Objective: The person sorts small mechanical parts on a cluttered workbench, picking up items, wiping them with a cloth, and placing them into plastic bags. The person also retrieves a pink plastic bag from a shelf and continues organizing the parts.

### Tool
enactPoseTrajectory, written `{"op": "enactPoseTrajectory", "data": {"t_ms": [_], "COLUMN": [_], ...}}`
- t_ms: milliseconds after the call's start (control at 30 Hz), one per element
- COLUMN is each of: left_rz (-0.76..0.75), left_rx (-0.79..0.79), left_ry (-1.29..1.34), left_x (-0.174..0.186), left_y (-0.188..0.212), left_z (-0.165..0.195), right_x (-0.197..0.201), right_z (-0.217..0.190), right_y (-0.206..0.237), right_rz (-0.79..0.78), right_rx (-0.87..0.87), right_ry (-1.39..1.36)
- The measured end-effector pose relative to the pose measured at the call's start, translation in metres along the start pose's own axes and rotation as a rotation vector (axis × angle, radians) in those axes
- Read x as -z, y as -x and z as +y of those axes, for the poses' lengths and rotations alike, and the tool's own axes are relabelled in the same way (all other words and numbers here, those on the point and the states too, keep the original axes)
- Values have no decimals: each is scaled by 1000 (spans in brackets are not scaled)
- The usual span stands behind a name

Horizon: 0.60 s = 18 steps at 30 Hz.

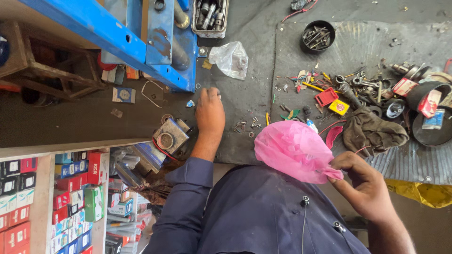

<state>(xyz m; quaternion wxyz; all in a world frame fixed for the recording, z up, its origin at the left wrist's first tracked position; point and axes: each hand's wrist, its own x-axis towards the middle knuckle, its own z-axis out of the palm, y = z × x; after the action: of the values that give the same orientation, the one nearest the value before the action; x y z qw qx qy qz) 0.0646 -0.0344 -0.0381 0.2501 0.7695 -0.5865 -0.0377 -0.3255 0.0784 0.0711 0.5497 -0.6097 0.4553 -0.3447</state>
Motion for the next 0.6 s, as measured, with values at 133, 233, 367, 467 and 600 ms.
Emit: {"op": "enactPoseTrajectory", "data": {"t_ms": [133, 233, 367, 467, 600], "left_rz": [80, -6, -86, -56, -10], "left_rx": [-85, -61, -27, -64, -99], "left_ry": [-35, -43, -55, -45, -25], "left_x": [0, -7, -10, -5, 14], "left_y": [1, -1, -2, -2, -6], "left_z": [-7, -12, -18, -17, 3], "right_x": [1, 6, 15, 15, -1], "right_z": [9, 28, 49, 48, 30], "right_y": [4, 4, 13, 23, 15], "right_rz": [45, 90, 165, 258, 185], "right_rx": [-101, -261, -411, -567, -463], "right_ry": [-72, -36, -55, -345, -582]}}
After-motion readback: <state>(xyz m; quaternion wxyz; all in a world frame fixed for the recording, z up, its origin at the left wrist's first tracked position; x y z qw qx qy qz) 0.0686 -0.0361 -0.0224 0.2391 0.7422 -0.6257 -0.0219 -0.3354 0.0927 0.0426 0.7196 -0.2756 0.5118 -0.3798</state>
